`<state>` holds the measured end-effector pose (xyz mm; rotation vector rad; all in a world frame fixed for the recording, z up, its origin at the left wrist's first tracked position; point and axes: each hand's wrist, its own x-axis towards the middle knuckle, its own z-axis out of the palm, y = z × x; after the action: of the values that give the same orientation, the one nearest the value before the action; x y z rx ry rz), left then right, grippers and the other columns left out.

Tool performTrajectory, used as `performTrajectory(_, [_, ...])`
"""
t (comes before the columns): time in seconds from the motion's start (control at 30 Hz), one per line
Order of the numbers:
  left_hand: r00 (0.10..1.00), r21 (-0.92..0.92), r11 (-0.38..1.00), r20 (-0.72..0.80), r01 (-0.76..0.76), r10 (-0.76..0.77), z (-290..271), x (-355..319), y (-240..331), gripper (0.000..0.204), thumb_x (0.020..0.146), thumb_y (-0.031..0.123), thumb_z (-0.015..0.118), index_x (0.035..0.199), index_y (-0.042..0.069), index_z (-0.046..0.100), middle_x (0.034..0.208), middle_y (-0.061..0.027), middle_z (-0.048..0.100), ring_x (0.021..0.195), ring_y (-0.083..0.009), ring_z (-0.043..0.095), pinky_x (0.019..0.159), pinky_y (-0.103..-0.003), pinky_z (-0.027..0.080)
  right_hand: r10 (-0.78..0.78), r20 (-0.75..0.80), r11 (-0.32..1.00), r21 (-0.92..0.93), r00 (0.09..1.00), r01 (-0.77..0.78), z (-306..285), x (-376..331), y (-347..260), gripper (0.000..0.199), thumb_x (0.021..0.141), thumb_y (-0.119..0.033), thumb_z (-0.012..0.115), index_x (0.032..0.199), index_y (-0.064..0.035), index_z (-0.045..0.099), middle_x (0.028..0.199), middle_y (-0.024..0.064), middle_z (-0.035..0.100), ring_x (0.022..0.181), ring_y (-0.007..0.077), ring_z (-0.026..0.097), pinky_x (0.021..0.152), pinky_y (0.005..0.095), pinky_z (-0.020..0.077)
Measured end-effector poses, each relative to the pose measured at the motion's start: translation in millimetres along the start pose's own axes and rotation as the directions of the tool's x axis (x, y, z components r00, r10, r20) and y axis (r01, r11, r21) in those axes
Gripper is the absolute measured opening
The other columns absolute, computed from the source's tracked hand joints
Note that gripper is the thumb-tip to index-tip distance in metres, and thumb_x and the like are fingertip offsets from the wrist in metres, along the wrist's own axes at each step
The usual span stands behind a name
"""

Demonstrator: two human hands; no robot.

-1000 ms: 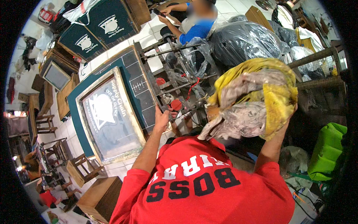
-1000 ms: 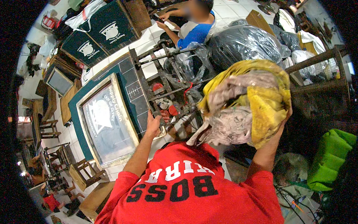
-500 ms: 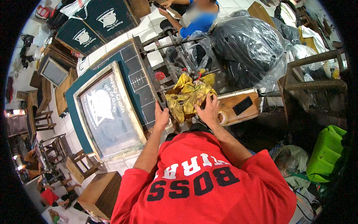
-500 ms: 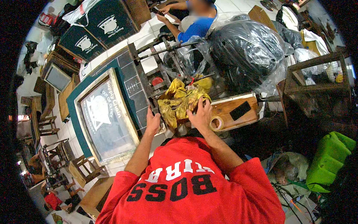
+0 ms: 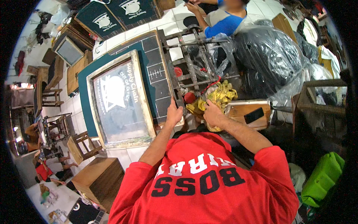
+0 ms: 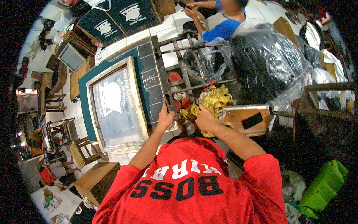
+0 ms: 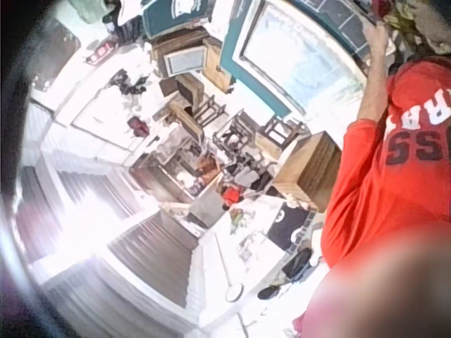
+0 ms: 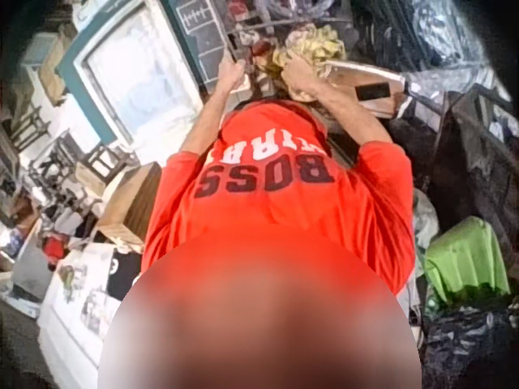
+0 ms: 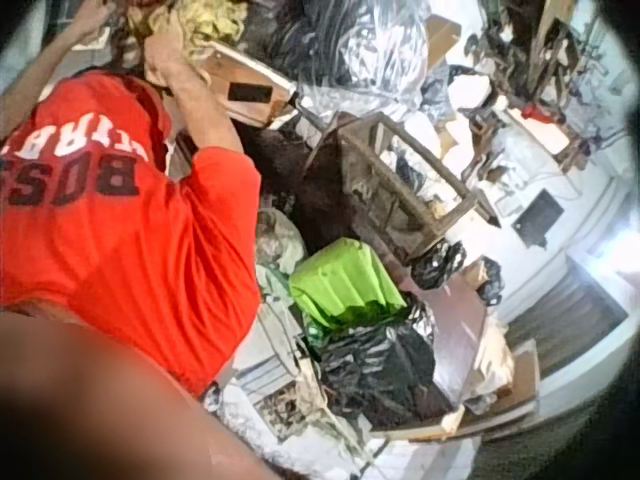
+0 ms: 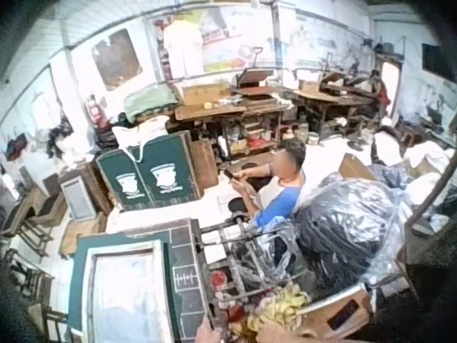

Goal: The person stacks green printed boards, places a wooden frame with a screen over a board, and then handles a small wrapped item, unwrapping it and manipulating its contents. The person moves items around the workspace to position the frame and board.

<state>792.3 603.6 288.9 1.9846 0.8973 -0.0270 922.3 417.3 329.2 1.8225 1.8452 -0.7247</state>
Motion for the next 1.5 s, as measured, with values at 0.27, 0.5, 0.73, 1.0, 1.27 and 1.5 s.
performTrajectory(0.27, [0.971,0.507,0.861,-0.19,-0.031,0.147,-1.4,-11.0,0.2,0.077,0.075,0.022,0.071,0.147,0.009,0.047,0.15,-0.0249,0.034,0.134,-0.0439,0.035,0.109,-0.053,0.032,0.208,-0.511,0.863,0.497,0.834,0.089,-0.7,7.5,0.0,0.03,0.071,-0.02,0.066,0.096,-0.0061,0.074,0.095,0.0134,0.07,0.103,0.031,0.06,0.104,0.0463,0.038])
performTrajectory(0.5, [0.971,0.535,0.845,-0.194,-0.014,0.138,5.7,-11.8,-8.4,0.082,0.082,0.028,0.07,0.153,0.01,0.035,0.158,-0.0304,0.02,0.147,-0.047,0.017,0.117,-0.061,0.018,0.359,-0.616,0.742,0.644,0.702,0.185,-0.3,-7.8,-12.7,0.023,0.076,-0.011,0.065,0.096,-0.0027,0.072,0.094,0.0135,0.069,0.1,0.033,0.059,0.096,0.0432,0.0455])
performTrajectory(0.73, [0.89,0.462,0.837,-0.188,-0.293,0.415,-51.9,-58.6,-13.5,0.085,0.084,0.023,0.072,0.153,0.001,0.029,0.159,-0.0263,0.024,0.147,-0.0443,0.021,0.118,-0.053,0.022,0.4,-0.598,0.679,0.702,0.695,0.213,-15.9,8.4,-51.0,0.018,0.081,-0.008,0.064,0.096,-0.0036,0.071,0.095,0.0144,0.069,0.097,0.0344,0.061,0.09,0.044,0.0483])
performTrajectory(1.0, [0.989,0.032,0.994,0.106,-0.108,0.104,-176.2,-178.3,-117.2,0.074,0.09,0.032,0.072,0.15,0.004,0.04,0.151,-0.0256,0.041,0.136,-0.0375,0.047,0.108,-0.045,0.043,0.206,-0.597,0.676,0.66,0.775,0.328,-55.9,78.8,-168.0,0.019,0.086,-0.012,0.061,0.101,-0.0043,0.071,0.097,0.0158,0.07,0.094,0.0366,0.065,0.084,0.0436,0.0514])
performTrajectory(1.27, [0.982,-0.348,0.922,-0.023,0.168,-0.187,-337.7,-310.6,-290.5,0.066,0.092,0.027,0.073,0.147,0.003,0.045,0.138,-0.0216,0.057,0.12,-0.0308,0.061,0.096,-0.041,0.052,0.293,-0.579,0.564,0.748,0.761,0.351,-122.2,180.5,-344.8,0.021,0.088,-0.014,0.06,0.103,-0.0054,0.072,0.099,0.0148,0.071,0.094,0.0343,0.067,0.084,0.0416,0.0532])
performTrajectory(1.5, [0.856,-0.354,0.874,-0.273,0.334,-0.438,-427.5,-355.1,-522.3,0.055,0.09,0.008,0.057,0.143,0.001,0.047,0.129,-0.0224,0.062,0.11,-0.0283,0.063,0.094,-0.037,0.05,-0.06,-0.622,0.555,0.629,0.781,0.544,-199.3,278.9,-436.5,0.033,0.076,-0.004,0.05,0.101,-0.005,0.072,0.095,0.0152,0.07,0.091,0.0343,0.067,0.084,0.0442,0.0531])
